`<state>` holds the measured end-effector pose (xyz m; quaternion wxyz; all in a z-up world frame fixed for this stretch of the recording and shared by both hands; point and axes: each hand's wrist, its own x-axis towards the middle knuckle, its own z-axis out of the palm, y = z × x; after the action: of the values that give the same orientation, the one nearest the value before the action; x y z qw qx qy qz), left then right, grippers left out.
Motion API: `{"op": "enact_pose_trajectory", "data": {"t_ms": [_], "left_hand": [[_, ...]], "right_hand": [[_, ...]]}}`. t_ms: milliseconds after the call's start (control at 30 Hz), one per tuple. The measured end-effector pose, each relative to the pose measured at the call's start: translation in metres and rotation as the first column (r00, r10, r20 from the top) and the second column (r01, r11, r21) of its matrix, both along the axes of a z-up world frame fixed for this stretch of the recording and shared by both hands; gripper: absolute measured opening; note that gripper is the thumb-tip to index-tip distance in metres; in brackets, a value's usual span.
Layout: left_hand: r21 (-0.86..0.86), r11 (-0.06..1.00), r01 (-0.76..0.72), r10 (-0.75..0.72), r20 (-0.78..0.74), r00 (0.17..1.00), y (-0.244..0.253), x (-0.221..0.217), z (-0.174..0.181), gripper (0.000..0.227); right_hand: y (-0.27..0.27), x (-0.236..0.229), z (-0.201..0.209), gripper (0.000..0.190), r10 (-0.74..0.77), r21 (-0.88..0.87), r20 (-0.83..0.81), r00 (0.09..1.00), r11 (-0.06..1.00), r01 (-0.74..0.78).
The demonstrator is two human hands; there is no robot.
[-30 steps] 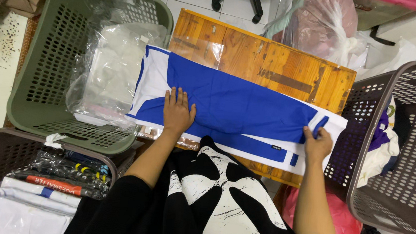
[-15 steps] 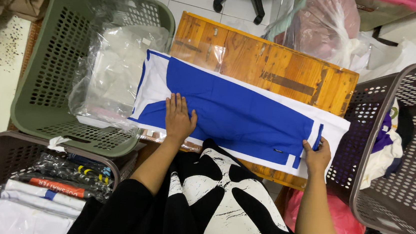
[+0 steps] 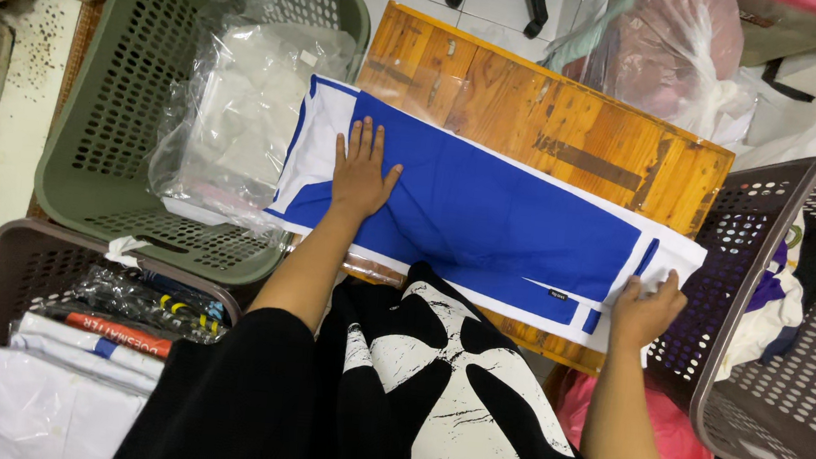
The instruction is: The person folds a white and blue shirt on a wooden table, places it inside a clear plastic bag, seals the bag, and puts the packaged shirt into a basket.
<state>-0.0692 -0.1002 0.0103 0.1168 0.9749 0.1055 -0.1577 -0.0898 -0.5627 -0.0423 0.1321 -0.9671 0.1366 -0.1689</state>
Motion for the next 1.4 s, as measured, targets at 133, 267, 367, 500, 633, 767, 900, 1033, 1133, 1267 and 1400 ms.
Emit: {"op": "enact_pose_trajectory", "data": {"t_ms": [133, 267, 367, 500, 633, 767, 900, 1033, 1133, 1267, 1400], "left_hand": [[-0.077, 0.996, 0.048, -0.02, 0.33, 0.944, -0.02, -0.017, 0.012, 0.056], [-0.044, 0.972, 0.231, -0.199, 0.368, 0.908, -0.039, -0.039, 0.0, 0.053], [-0.054, 0.967, 0.25, -0.232, 0.23, 0.945, -0.038, -0.042, -0.016, 0.052], [-0.162, 0.952, 0.26, -0.22, 0.23, 0.948, -0.029, -0.04, -0.017, 0.049], [-0.102, 0.989, 0.111, -0.055, 0.438, 0.897, 0.001, -0.058, -0.018, 0.05], [-0.084, 0.996, -0.007, 0.047, 0.481, 0.876, 0.036, -0.076, -0.038, 0.04], [-0.061, 0.995, 0.083, -0.056, 0.351, 0.935, 0.045, -0.072, -0.045, 0.042], [-0.168, 0.978, 0.121, -0.055, 0.349, 0.935, 0.034, -0.05, -0.058, 0.042], [-0.345, 0.938, 0.041, 0.05, 0.252, 0.966, 0.024, -0.037, -0.043, 0.039], [-0.43, 0.902, -0.034, 0.085, 0.098, 0.992, 0.017, -0.035, 0.006, 0.035], [-0.69, 0.707, -0.157, 0.127, -0.094, 0.987, 0.011, -0.038, 0.029, 0.034]], "right_hand": [[0.07, -0.002, 0.062, 0.052, 0.089, -0.159, 0.091, 0.992, 0.984, -0.073], [0.115, -0.012, 0.078, 0.052, 0.25, -0.008, -0.337, 0.907, 0.963, -0.269], [0.113, -0.012, 0.063, 0.051, 0.221, -0.006, -0.528, 0.82, 0.965, -0.264], [0.107, -0.01, 0.057, 0.052, 0.251, 0.012, -0.536, 0.806, 0.957, -0.29], [0.074, -0.03, 0.036, 0.049, 0.326, 0.036, -0.205, 0.923, 0.945, -0.326], [0.03, -0.059, 0.004, 0.019, 0.281, -0.224, 0.069, 0.957, 0.939, -0.26], [0.034, -0.075, -0.001, 0.011, 0.497, -0.252, -0.086, 0.864, 0.828, -0.501], [0.057, -0.057, 0.018, 0.012, 0.445, -0.247, -0.131, 0.886, 0.851, -0.464], [0.073, -0.043, 0.041, 0.023, 0.456, -0.155, -0.107, 0.884, 0.87, -0.468], [0.078, -0.039, 0.06, 0.045, 0.449, -0.034, -0.239, 0.861, 0.882, -0.469], [0.073, -0.044, 0.062, 0.047, 0.429, 0.019, -0.211, 0.878, 0.9, -0.435]]}}
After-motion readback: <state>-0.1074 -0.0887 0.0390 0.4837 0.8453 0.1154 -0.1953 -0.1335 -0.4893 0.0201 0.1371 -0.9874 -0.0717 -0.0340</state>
